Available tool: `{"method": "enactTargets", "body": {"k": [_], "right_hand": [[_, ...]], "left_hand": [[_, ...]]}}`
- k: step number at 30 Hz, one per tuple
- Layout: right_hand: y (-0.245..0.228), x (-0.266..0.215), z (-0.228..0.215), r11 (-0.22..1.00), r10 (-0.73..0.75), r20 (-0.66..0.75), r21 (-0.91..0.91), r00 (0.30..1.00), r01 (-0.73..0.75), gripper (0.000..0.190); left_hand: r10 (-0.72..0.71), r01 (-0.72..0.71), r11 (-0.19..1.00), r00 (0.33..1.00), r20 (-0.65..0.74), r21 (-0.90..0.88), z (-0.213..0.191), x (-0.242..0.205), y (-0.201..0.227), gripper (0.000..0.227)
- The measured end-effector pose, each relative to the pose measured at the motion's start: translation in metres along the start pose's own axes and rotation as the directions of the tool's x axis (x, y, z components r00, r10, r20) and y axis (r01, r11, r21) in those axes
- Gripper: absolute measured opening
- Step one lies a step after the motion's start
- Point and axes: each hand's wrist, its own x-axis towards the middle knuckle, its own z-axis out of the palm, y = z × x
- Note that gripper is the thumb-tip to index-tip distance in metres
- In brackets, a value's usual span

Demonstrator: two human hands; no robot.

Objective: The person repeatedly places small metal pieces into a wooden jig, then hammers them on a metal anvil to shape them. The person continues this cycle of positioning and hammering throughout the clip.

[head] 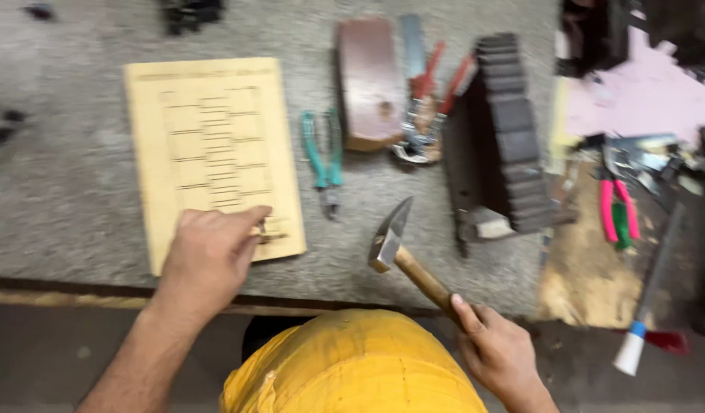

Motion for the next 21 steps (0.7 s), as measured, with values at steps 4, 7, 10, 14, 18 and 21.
{"method": "enactTargets", "body": {"k": [4, 7, 10, 14, 18, 21], "right_hand": [[-0.032, 0.032, 0.014, 0.979, 0.088, 0.020, -0.186, 0.996, -0.083, 0.052], [-0.061, 0.064, 0.012, 0.976, 0.033, -0.054, -0.211, 0.998, -0.044, 0.052], [-0.101, 0.099, 0.007, 0.986, 0.010, -0.096, -0.163, 0.995, -0.025, 0.046], [-0.158, 0.159, 0.036, 0.976, -0.074, -0.066, 0.200, 0.995, 0.086, 0.038], [-0.190, 0.218, 0.078, 0.917, -0.062, 0.101, 0.398, 0.993, 0.017, 0.028], [-0.196, 0.243, 0.091, 0.900, -0.154, 0.078, 0.422, 0.985, 0.108, 0.018]], "left_hand": [[0.116, -0.120, 0.991, 0.991, 0.066, 0.051, -0.005, -0.029, -0.042, 0.035], [0.192, -0.194, 0.981, 0.976, -0.103, -0.011, -0.005, -0.044, -0.060, 0.035], [0.140, -0.148, 0.988, 0.978, -0.156, -0.039, -0.016, -0.052, -0.076, 0.048], [0.031, -0.047, 0.983, 0.996, -0.088, -0.178, -0.021, -0.050, -0.095, 0.065], [0.020, -0.022, 0.976, 1.000, -0.008, -0.215, -0.012, -0.049, -0.105, 0.054], [0.007, -0.013, 0.961, 1.000, -0.019, -0.276, -0.014, -0.052, -0.116, 0.041]]}}
